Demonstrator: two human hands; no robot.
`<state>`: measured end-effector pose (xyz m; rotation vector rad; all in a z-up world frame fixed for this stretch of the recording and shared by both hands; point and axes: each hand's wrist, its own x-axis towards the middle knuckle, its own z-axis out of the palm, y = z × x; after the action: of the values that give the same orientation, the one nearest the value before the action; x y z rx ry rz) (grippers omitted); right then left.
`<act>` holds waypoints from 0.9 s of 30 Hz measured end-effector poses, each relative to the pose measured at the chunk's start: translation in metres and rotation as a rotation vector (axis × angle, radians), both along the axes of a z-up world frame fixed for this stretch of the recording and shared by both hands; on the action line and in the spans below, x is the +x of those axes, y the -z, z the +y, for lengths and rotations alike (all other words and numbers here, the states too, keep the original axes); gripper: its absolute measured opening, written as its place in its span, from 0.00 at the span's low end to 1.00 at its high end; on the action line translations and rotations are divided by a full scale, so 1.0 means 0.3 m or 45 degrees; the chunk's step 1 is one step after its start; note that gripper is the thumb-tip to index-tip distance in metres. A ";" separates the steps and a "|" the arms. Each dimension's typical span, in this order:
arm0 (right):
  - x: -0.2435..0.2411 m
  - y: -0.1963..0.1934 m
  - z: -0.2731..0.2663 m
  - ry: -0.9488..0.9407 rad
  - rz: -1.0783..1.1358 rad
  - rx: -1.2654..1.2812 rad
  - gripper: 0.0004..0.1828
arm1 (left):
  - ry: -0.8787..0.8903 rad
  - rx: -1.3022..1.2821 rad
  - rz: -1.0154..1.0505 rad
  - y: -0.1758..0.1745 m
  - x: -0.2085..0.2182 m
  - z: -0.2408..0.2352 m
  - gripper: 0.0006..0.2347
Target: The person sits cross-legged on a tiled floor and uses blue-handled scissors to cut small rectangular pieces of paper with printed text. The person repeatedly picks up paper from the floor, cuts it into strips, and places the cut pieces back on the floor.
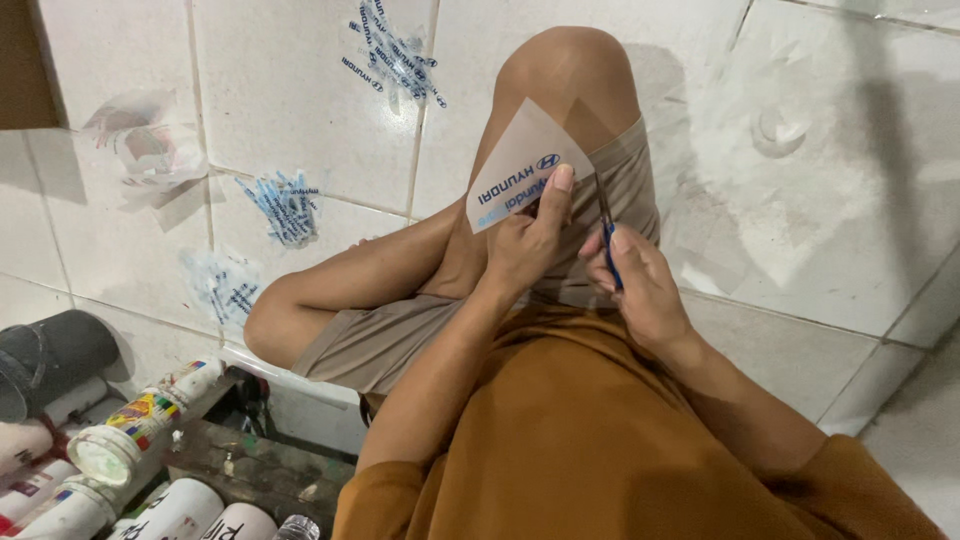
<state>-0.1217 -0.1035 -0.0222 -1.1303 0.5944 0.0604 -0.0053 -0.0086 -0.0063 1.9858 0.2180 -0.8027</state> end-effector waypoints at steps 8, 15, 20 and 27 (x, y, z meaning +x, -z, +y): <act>0.022 0.007 0.002 -0.028 -0.053 0.091 0.27 | -0.008 -0.206 -0.379 0.182 -0.061 0.021 0.21; 0.033 -0.012 -0.002 0.035 -0.062 0.106 0.28 | 0.023 -0.302 -0.546 0.086 -0.046 0.011 0.22; 0.033 -0.014 -0.009 -0.020 -0.017 0.110 0.28 | 0.049 -0.316 -0.648 0.112 -0.044 0.021 0.18; 0.040 -0.011 -0.008 -0.040 -0.028 0.114 0.28 | 0.082 -0.322 -0.540 0.060 -0.075 0.018 0.22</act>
<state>-0.1096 -0.1060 -0.0190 -1.0524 0.5496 0.1008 -0.0277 -0.0031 -0.0242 1.8765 -0.1885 -0.4084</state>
